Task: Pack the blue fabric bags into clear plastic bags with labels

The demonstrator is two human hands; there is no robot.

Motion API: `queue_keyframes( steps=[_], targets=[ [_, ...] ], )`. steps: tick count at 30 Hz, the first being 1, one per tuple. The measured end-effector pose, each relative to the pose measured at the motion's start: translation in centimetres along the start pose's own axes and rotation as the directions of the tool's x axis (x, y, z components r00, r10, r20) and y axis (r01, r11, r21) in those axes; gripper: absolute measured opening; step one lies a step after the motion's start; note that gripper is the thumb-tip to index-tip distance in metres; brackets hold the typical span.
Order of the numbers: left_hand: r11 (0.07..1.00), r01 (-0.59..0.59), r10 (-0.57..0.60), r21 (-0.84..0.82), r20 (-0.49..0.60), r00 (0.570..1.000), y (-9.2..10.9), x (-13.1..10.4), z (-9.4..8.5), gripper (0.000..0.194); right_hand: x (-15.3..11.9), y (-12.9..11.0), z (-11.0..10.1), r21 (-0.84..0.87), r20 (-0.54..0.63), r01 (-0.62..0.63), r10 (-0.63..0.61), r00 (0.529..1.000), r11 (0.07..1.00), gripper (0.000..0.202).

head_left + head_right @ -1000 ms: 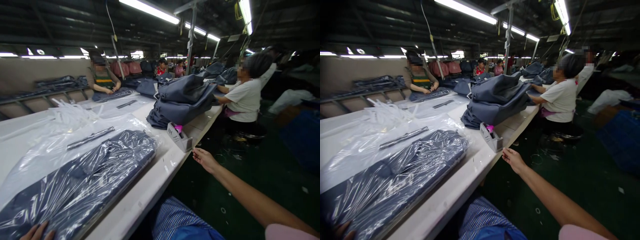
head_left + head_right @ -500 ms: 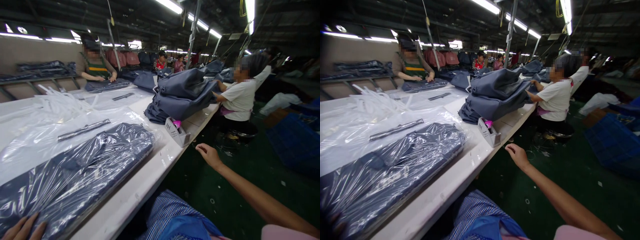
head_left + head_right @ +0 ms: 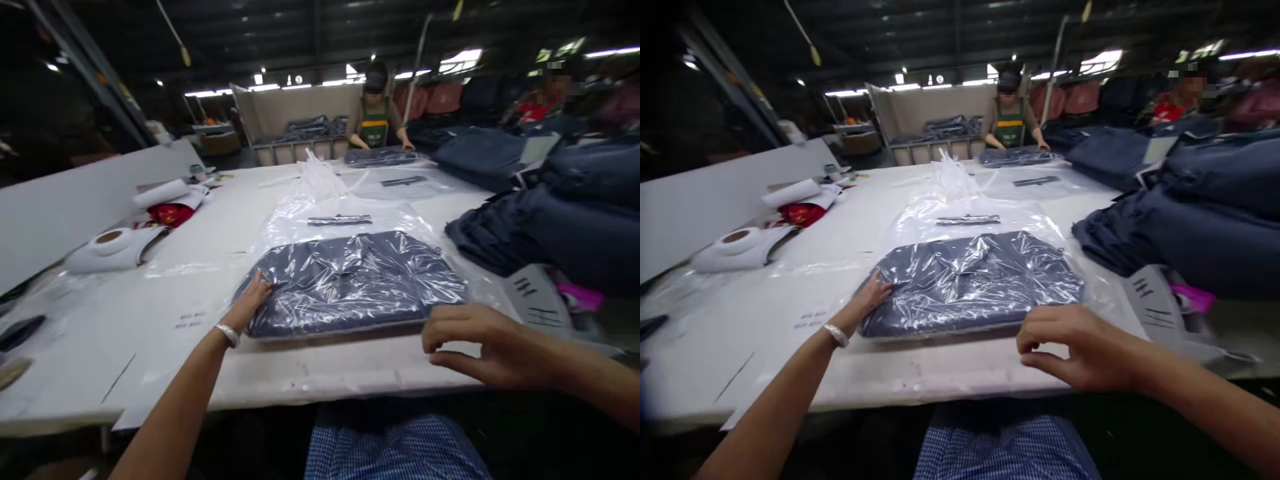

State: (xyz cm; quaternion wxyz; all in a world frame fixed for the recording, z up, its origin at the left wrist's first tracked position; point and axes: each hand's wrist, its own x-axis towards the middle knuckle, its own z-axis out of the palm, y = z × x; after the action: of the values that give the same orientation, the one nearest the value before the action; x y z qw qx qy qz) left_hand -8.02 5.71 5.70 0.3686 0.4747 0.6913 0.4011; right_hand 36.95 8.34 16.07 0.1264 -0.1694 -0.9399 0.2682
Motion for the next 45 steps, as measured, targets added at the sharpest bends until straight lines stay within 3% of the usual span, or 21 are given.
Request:
queue_keyframes(
  steps=[3, 5, 8, 12, 18, 24, 29, 35, 40, 45],
  targets=[
    [0.955, 0.155, -0.148, -0.254, 0.048, 0.988, -0.2, 0.1, -0.4, 0.078, 7.9, -0.1, 0.2, 0.227, 0.185, 0.096, -0.139, 0.973, 0.969, 0.010],
    [0.935, 0.151, -0.143, -0.323, 0.047, 0.989, -0.6, -0.1, -0.4, 0.077, 12.7, 0.9, 0.8, 0.325, 0.279, 0.091, -0.187, 0.942, 0.941, 0.015],
    [0.925, 0.123, -0.122, -0.361, 0.025, 0.992, -1.2, -0.6, -0.4, 0.076, 18.5, 3.3, 2.2, 0.337, 0.395, 0.053, -0.193, 0.898, 0.940, 0.021],
    [0.913, 0.125, -0.119, -0.387, 0.039, 0.992, -1.3, -0.7, -0.4, 0.074, 23.7, 5.1, 4.1, 0.273, 0.497, 0.048, -0.184, 0.848, 0.961, 0.023],
    [0.824, 0.185, -0.183, -0.536, 0.057, 0.981, -1.3, -0.2, -0.7, 0.076, 29.1, 5.4, 6.5, 0.218, 0.555, 0.122, -0.226, 0.800, 0.968, 0.021],
    [0.847, 0.021, -0.096, -0.531, -0.113, 0.989, -1.6, -1.3, -0.3, 0.071, 32.6, 6.5, 7.5, 0.150, 0.536, 0.129, -0.190, 0.822, 0.980, 0.018],
    [0.902, -0.004, -0.043, -0.431, -0.100, 0.994, -1.5, -1.8, -0.2, 0.069, 32.8, 6.4, 6.2, 0.251, 0.553, 0.085, -0.215, 0.805, 0.964, 0.024],
    [0.742, 0.015, -0.141, -0.670, -0.133, 0.981, -1.0, -1.8, -0.4, 0.065, 32.3, 5.2, 4.4, 0.461, 0.596, -0.069, -0.252, 0.763, 0.885, 0.030],
    [0.708, -0.044, -0.148, -0.705, -0.209, 0.967, -0.9, -2.2, -0.2, 0.066, 33.8, 6.0, 6.6, 0.424, 0.653, -0.061, -0.258, 0.712, 0.904, 0.030],
    [0.811, -0.045, -0.097, -0.584, -0.209, 0.973, -1.6, -2.3, -0.2, 0.064, 35.7, 6.9, 9.2, 0.228, 0.656, 0.076, -0.211, 0.725, 0.971, 0.024]
  ],
)
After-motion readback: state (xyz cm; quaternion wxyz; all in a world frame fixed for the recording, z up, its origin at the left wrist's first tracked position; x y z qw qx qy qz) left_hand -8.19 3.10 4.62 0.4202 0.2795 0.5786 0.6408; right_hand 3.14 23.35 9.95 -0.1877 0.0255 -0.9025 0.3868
